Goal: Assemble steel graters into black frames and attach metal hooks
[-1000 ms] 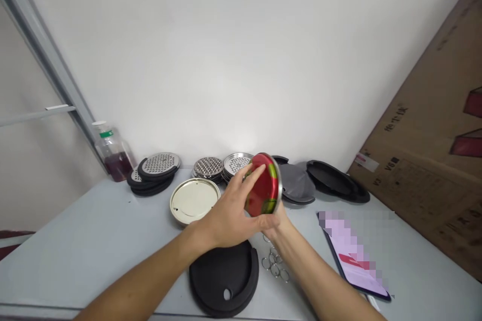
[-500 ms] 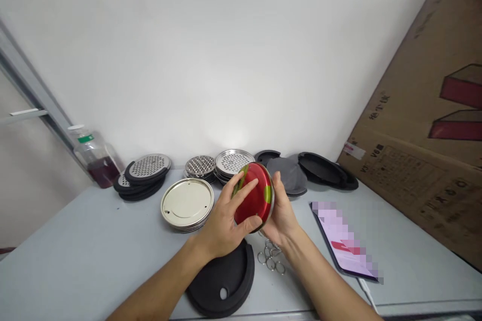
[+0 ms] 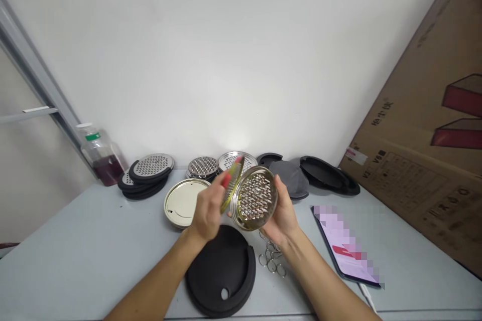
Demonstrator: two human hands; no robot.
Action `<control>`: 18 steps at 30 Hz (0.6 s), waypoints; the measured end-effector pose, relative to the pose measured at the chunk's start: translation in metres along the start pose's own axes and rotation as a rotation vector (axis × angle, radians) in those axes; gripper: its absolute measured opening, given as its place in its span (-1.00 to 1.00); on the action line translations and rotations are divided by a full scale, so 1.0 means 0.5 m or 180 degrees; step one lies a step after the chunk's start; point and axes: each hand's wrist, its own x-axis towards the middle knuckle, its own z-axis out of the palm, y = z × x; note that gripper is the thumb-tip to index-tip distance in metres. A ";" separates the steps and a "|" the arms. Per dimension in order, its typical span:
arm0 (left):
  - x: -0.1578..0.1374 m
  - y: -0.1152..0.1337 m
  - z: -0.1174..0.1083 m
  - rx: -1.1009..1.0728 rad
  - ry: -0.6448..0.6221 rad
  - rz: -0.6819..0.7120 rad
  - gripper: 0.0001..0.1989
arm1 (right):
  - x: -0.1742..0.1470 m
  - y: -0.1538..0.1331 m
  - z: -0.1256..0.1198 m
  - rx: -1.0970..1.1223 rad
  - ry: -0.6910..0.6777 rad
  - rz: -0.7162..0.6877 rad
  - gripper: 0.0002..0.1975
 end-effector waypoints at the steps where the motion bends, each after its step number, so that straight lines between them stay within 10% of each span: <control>1: 0.014 -0.002 -0.010 -0.0354 0.0391 -0.0280 -0.52 | 0.000 -0.004 0.001 -0.0019 0.0001 0.0016 -0.46; 7: 0.088 -0.009 -0.077 -0.1939 0.1030 -0.1712 -0.56 | 0.000 -0.006 0.009 -0.0025 0.0089 0.0076 -0.29; 10: 0.098 -0.008 -0.114 -0.1514 0.1328 -0.1293 -0.83 | 0.000 -0.010 0.002 -0.0020 0.0163 0.0063 -0.30; 18: 0.111 0.009 -0.275 -0.0756 0.1963 -0.0924 -0.74 | 0.019 -0.072 -0.044 -0.0226 0.0497 -0.0051 -0.40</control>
